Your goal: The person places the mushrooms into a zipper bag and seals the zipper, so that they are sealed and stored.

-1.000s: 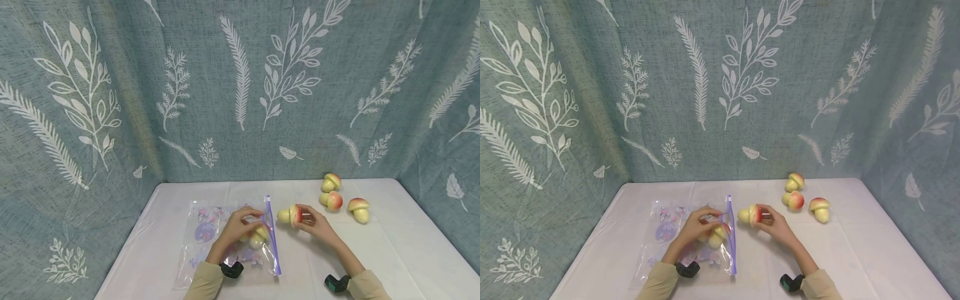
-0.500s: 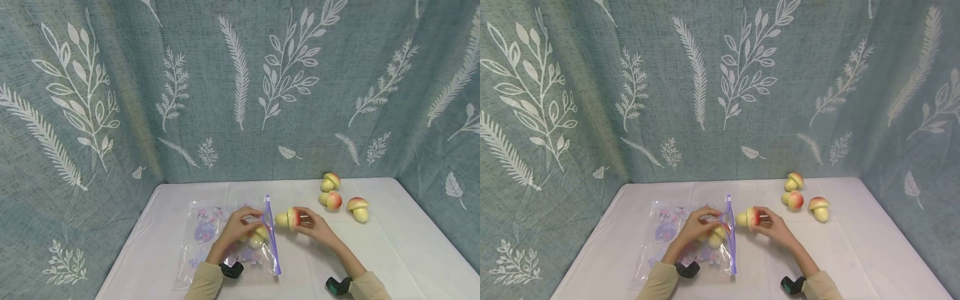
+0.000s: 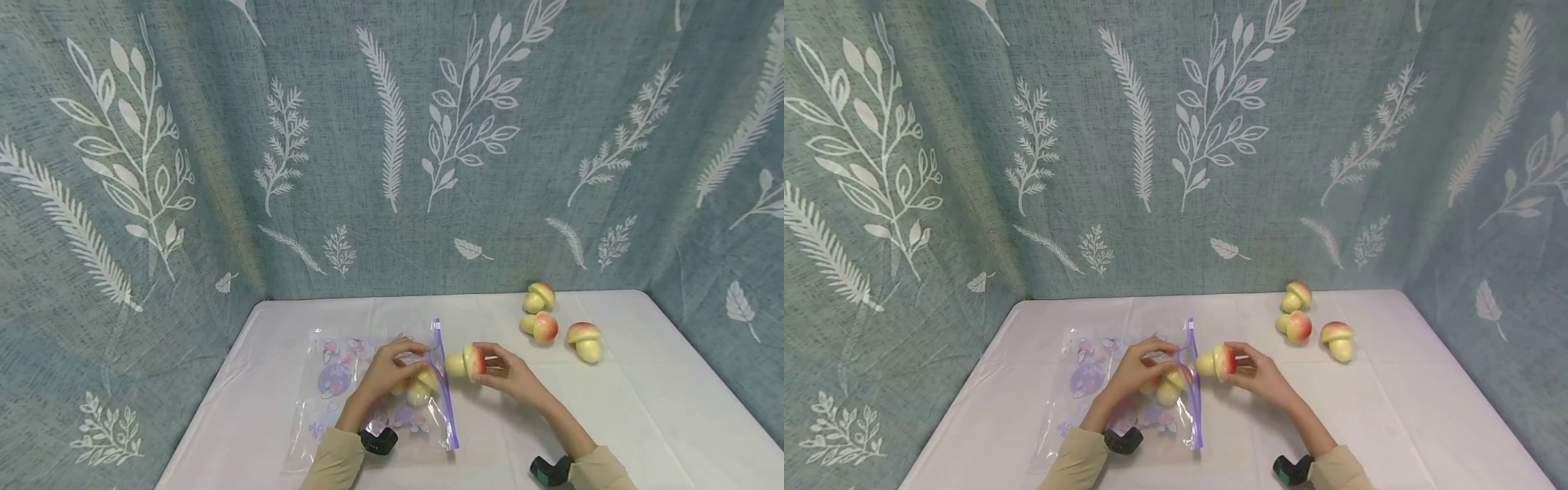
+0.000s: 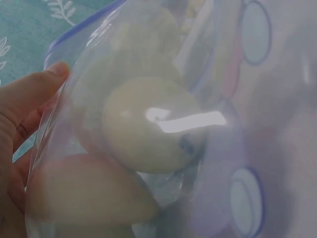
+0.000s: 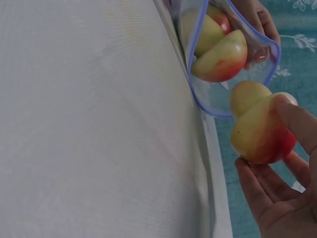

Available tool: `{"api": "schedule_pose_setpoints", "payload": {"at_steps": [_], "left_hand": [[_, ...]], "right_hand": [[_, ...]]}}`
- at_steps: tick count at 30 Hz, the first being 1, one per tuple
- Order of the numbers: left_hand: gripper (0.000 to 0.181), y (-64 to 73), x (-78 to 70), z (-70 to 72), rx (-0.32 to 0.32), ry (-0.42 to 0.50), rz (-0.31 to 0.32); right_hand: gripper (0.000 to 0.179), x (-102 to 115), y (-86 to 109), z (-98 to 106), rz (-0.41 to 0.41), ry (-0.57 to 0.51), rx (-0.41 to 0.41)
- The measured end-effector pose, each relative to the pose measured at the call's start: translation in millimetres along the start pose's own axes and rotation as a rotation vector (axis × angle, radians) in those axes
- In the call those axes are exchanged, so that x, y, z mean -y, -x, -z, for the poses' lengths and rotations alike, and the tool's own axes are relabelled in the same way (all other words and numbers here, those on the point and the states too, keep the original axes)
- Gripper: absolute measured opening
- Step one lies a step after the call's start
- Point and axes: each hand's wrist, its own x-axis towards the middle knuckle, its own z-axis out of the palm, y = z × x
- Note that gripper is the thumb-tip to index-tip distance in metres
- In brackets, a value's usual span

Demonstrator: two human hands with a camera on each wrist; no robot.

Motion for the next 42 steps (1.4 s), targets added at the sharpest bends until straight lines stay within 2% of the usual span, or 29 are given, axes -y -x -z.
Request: {"api": "schedule_pose_setpoints", "payload": {"at_steps": [7, 15, 25, 29, 32, 37, 42], "left_hand": [[0.026, 0.0, -0.7, -0.3, -0.005, 0.003, 0.019], [0.024, 0.0, 0.3, -1.2, -0.022, -0.011, -0.010], [0.025, 0.9, -1.7, -0.4, -0.028, -0.030, -0.003], [0.023, 0.9, -0.7, -1.1, -0.041, -0.032, -0.022], [0.022, -0.5, 7.7, -4.1, -0.065, -0.038, -0.059], [0.023, -4.1, 31.4, -8.8, -0.097, -0.075, -0.099], [0.023, -5.4, 37.2, -7.3, -0.088, -0.063, -0.107]], "right_hand": [[0.060, 1.4, -0.5, -5.2, 0.000, -0.011, 0.017], [0.061, 2.3, -0.8, -7.3, -0.020, -0.009, 0.027], [0.060, 1.5, -1.4, -11.0, -0.021, 0.003, 0.040], [0.060, 0.3, -2.3, -12.5, -0.018, 0.003, 0.044], [0.060, -1.5, -3.2, -13.8, -0.012, 0.001, 0.048], [0.059, -2.8, -4.2, -15.8, -0.012, 0.002, 0.051], [0.060, 0.2, -4.7, -17.4, -0.013, -0.009, 0.057]]}}
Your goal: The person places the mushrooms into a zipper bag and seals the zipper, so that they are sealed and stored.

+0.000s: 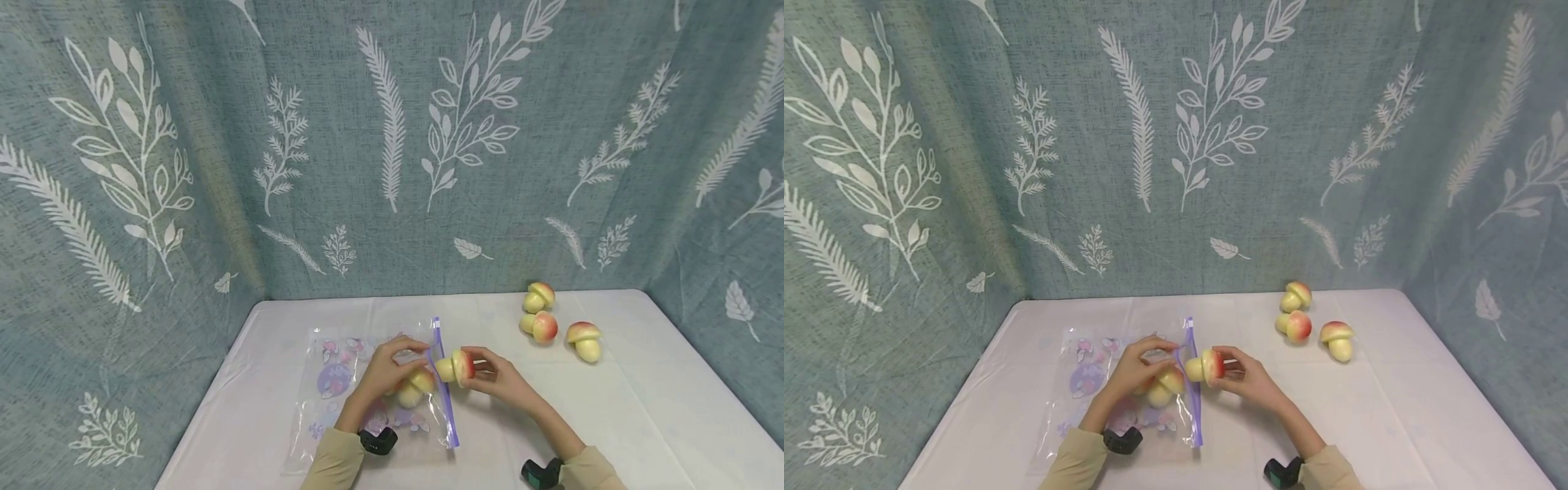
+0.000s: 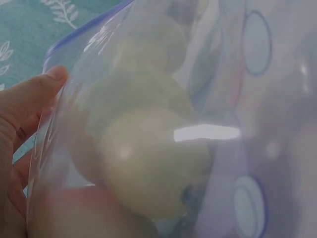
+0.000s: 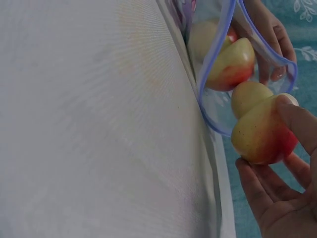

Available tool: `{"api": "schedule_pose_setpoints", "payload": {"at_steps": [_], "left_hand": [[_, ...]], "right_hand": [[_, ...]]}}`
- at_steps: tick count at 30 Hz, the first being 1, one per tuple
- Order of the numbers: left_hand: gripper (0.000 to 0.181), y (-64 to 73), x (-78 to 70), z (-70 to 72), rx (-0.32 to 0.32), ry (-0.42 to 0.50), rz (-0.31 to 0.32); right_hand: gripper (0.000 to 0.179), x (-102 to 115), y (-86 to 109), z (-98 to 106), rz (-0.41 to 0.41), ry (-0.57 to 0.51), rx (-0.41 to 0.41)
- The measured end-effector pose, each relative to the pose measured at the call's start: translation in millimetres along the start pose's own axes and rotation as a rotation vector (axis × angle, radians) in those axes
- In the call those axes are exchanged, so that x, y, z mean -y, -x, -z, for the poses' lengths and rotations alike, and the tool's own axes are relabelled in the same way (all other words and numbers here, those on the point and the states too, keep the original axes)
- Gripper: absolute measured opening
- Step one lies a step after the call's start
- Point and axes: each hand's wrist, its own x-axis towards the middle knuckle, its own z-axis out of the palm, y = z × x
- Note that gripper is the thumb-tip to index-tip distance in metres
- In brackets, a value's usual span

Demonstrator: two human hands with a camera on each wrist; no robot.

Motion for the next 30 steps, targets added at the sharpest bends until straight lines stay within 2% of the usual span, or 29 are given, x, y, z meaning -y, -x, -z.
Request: {"api": "schedule_pose_setpoints", "payload": {"at_steps": [5, 7, 12, 14, 17, 24, 30], "left_hand": [[0.023, 0.1, -2.3, 1.7, 0.012, 0.010, 0.024], [0.023, -0.3, -12.9, 3.9, 0.015, 0.012, 0.027], [0.022, -1.5, -38.5, 9.4, 0.021, 0.018, 0.023], [0.022, -1.6, -38.8, 9.6, 0.021, 0.011, 0.018], [0.022, -1.6, -39.6, 9.9, 0.023, 0.003, 0.021], [0.022, -1.5, -42.9, 11.2, 0.031, 0.008, 0.023], [0.022, -1.7, -43.4, 10.9, 0.026, 0.004, 0.015]], "right_hand": [[0.059, 2.5, 0.3, -1.7, 0.007, 0.004, 0.001], [0.059, 2.2, 0.1, -2.3, 0.009, 0.006, 0.003], [0.057, 24.4, 2.7, -4.3, 0.004, 0.006, 0.009], [0.057, 34.7, 3.9, -5.2, 0.001, 0.005, 0.011], [0.057, 36.6, 3.7, -6.0, 0.003, 0.004, 0.013], [0.056, 29.5, 2.4, -7.9, 0.014, 0.005, 0.013], [0.057, 8.1, -1.4, -9.8, 0.025, 0.010, 0.014]]}}
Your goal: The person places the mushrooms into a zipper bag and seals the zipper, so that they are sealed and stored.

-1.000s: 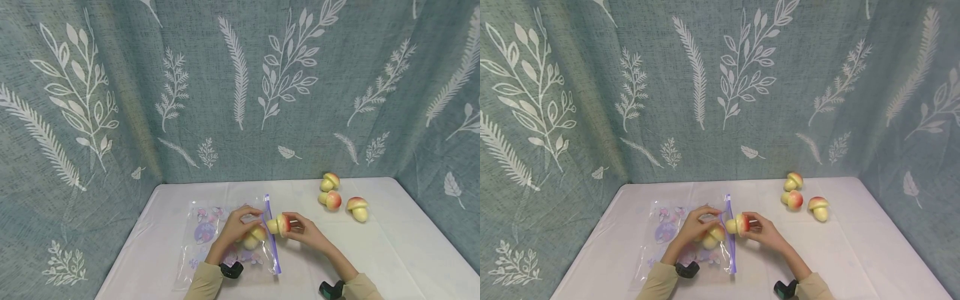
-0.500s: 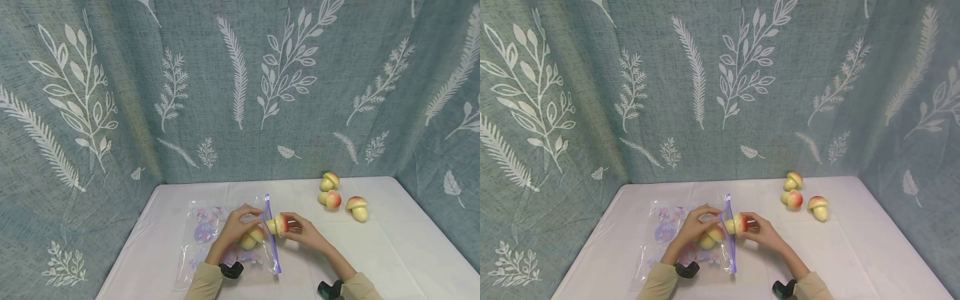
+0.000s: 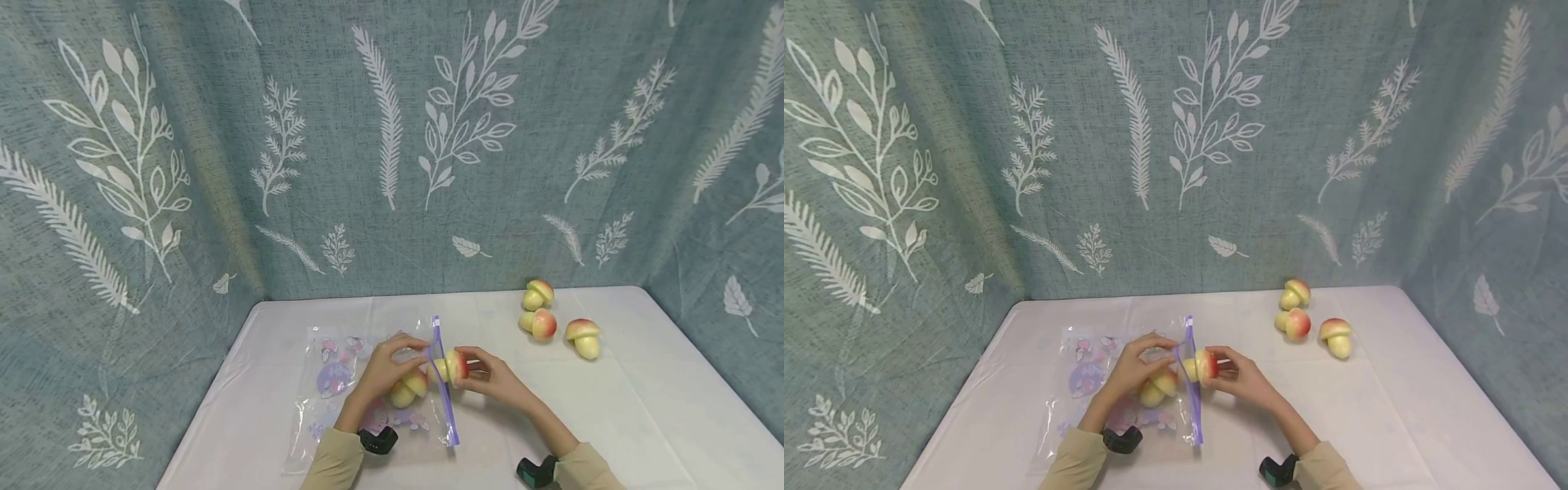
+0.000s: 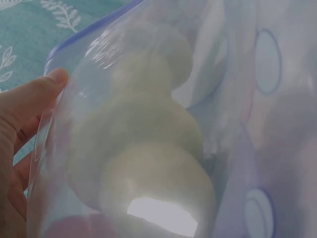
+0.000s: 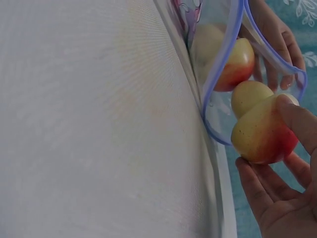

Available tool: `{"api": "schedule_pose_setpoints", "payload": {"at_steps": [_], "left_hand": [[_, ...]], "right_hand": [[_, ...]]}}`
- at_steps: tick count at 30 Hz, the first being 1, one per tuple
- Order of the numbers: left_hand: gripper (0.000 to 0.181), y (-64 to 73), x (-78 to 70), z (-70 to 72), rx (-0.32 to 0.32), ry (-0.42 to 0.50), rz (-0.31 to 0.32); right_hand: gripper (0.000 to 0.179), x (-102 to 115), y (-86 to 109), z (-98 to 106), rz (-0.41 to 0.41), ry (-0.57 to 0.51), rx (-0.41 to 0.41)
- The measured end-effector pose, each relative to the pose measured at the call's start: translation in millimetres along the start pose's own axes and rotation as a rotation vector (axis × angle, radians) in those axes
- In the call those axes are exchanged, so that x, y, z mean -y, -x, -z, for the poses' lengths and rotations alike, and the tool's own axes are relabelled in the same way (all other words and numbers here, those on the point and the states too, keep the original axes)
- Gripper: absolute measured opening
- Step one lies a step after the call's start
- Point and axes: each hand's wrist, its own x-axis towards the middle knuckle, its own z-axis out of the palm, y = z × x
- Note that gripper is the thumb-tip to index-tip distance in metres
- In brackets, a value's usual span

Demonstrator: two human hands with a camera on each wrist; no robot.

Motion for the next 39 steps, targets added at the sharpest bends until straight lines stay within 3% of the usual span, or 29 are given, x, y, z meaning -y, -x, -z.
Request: {"api": "schedule_pose_setpoints", "payload": {"at_steps": [6, 39], "left_hand": [[0.024, 0.0, 0.1, 1.3, 0.015, 0.033, 0.038], [0.022, 0.2, 1.0, 1.9, 0.006, 0.045, -0.014]], "right_hand": [[0.059, -5.8, -2.4, -0.6, 0.001, -0.016, 0.013], [0.056, -5.9, -7.2, -7.5, 0.019, 0.012, 0.026]]}}
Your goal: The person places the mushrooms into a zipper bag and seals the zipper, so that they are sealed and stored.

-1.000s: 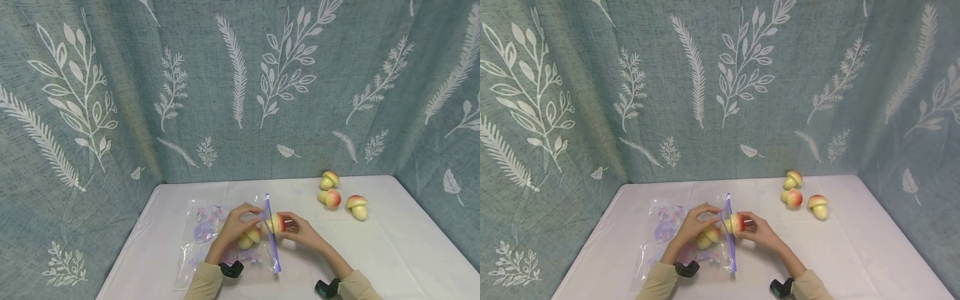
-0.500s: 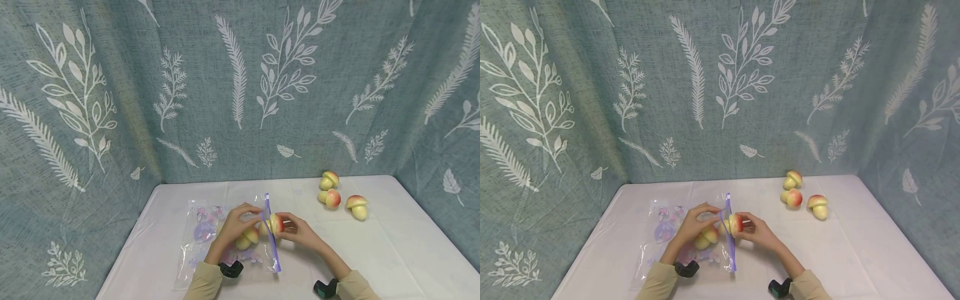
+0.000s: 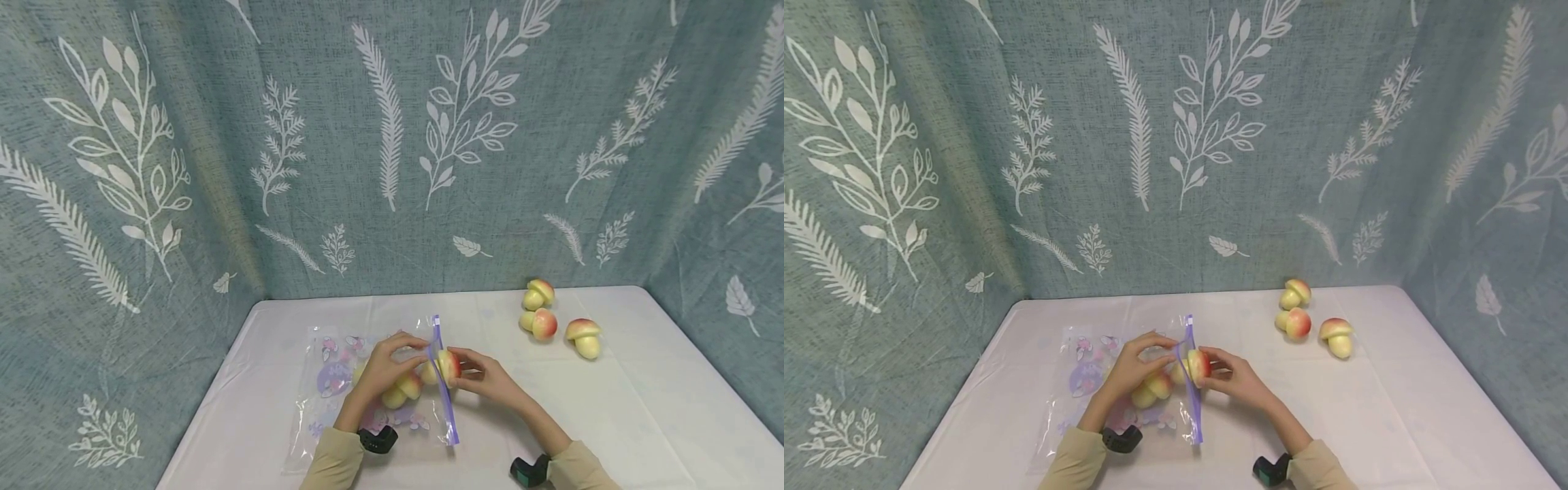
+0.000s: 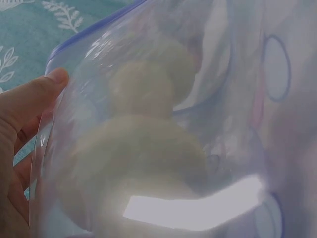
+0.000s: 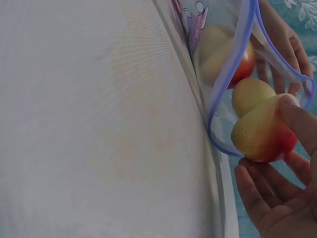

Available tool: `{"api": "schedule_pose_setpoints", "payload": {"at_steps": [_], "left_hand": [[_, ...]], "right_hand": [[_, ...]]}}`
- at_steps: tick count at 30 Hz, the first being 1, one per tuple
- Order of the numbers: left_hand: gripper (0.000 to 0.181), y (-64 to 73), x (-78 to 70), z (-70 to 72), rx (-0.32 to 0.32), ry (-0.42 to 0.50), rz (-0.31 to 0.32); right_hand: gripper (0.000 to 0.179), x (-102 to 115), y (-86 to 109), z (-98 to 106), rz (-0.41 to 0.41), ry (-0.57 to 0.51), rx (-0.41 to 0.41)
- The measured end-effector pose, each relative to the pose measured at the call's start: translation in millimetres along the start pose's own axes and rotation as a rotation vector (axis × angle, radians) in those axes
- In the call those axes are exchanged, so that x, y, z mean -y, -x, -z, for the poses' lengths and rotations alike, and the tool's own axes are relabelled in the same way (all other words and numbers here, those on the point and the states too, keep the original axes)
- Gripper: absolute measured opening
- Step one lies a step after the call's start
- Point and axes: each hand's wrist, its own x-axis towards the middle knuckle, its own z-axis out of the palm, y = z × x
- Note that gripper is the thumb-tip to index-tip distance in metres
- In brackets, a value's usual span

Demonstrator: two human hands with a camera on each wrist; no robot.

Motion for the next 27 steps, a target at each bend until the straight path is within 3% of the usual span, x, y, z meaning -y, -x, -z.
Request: {"api": "schedule_pose_setpoints", "payload": {"at_steps": [7, 13, 22, 27], "left_hand": [[0.022, 0.3, 4.3, -1.1, 0.004, -0.010, 0.008], [0.023, 1.1, 33.6, -8.7, -0.022, -0.014, -0.001], [0.022, 1.8, 35.6, -8.8, -0.019, -0.009, 0.010], [0.022, 1.4, 36.5, -10.2, -0.036, -0.025, -0.022]], "right_hand": [[0.052, 29.5, 0.7, -1.6, -0.027, -0.007, 0.003], [0.051, 4.2, -4.4, -5.5, -0.010, -0.038, -0.016], [0.053, 0.4, -7.1, -7.8, 0.003, -0.090, -0.015], [0.051, -1.3, -8.6, -9.9, 0.034, -0.105, -0.020]]}}
